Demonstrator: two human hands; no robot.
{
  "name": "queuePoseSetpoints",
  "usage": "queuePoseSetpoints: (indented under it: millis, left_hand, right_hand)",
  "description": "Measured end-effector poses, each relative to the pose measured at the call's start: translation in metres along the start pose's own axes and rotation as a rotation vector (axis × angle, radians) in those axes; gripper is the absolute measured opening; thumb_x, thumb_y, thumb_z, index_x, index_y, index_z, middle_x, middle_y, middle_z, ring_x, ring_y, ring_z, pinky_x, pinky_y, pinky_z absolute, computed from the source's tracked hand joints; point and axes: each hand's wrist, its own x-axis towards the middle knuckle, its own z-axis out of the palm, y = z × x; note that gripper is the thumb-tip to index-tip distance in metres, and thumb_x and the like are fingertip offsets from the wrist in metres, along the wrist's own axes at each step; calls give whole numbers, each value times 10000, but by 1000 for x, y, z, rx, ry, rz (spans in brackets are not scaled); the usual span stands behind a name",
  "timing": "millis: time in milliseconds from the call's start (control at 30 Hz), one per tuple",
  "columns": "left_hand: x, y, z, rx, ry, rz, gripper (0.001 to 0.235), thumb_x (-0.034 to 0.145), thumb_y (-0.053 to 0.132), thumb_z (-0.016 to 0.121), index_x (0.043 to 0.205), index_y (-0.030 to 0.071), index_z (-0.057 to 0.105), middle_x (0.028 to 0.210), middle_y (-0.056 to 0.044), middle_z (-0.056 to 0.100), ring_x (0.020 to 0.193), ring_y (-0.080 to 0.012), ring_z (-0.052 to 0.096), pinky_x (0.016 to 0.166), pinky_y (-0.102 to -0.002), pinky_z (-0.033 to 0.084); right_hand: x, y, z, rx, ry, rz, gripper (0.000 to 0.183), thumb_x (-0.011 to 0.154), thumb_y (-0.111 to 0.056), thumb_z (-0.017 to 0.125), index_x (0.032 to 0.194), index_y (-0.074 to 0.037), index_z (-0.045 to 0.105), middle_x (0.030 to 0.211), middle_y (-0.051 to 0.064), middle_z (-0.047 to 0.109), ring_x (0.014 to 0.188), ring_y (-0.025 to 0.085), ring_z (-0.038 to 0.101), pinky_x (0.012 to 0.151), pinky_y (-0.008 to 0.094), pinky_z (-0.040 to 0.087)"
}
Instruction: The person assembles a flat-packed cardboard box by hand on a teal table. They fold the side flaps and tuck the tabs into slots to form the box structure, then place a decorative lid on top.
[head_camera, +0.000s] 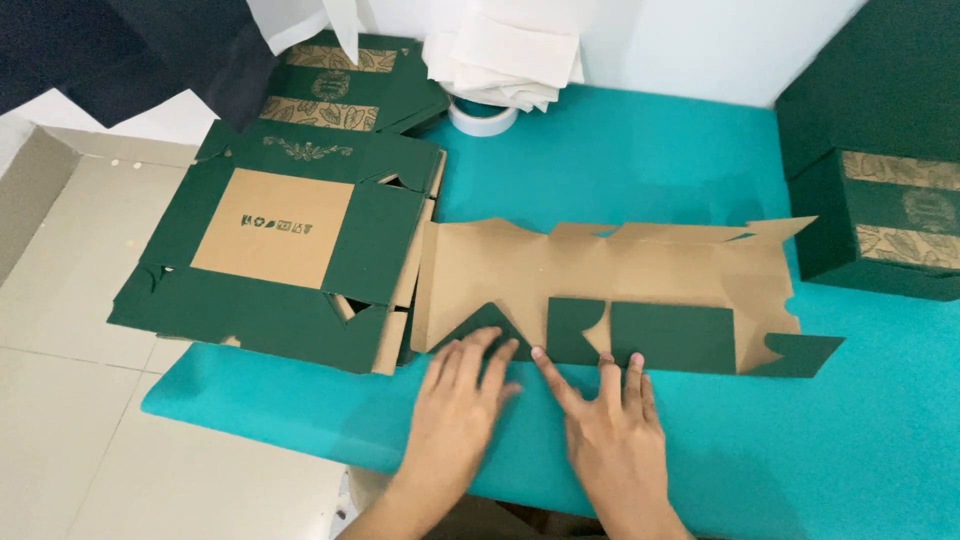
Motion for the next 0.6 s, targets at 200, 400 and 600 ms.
queuePoseSetpoints:
  millis: [200,400,600]
  left_hand:
    - [-13,10,-4,-63,-124,17,841,929,677,448,1494,57,390,1555,-151,361,1441,-306,325,1142,-573,236]
    - [-24,7,0,189,-71,-81,762,911,760,349,1549,343,317,1604,-200,224,1483,-316,241,1116,-575,216]
    - [-18,1,0,84,1,-101,491,976,440,539,1443,291,497,1524,-173,414,1406,-277,413,1042,-571,273]
  right_hand:
    - [-1,-2,2,-15,-57,2,653,920,-361,468,1517,-525,263,1215,148,547,1230,472,560,999,457,504]
    - [-3,0,-1,-1,-33,13,684,902,-349,493,1519,-529,260,1219,119,548,1240,442,580,1014,426,511]
    - [-3,-3,3,-4,-11,34,665,900,-316,500,1493,-545,305,1252,120,555,1247,435,566,1009,431,508]
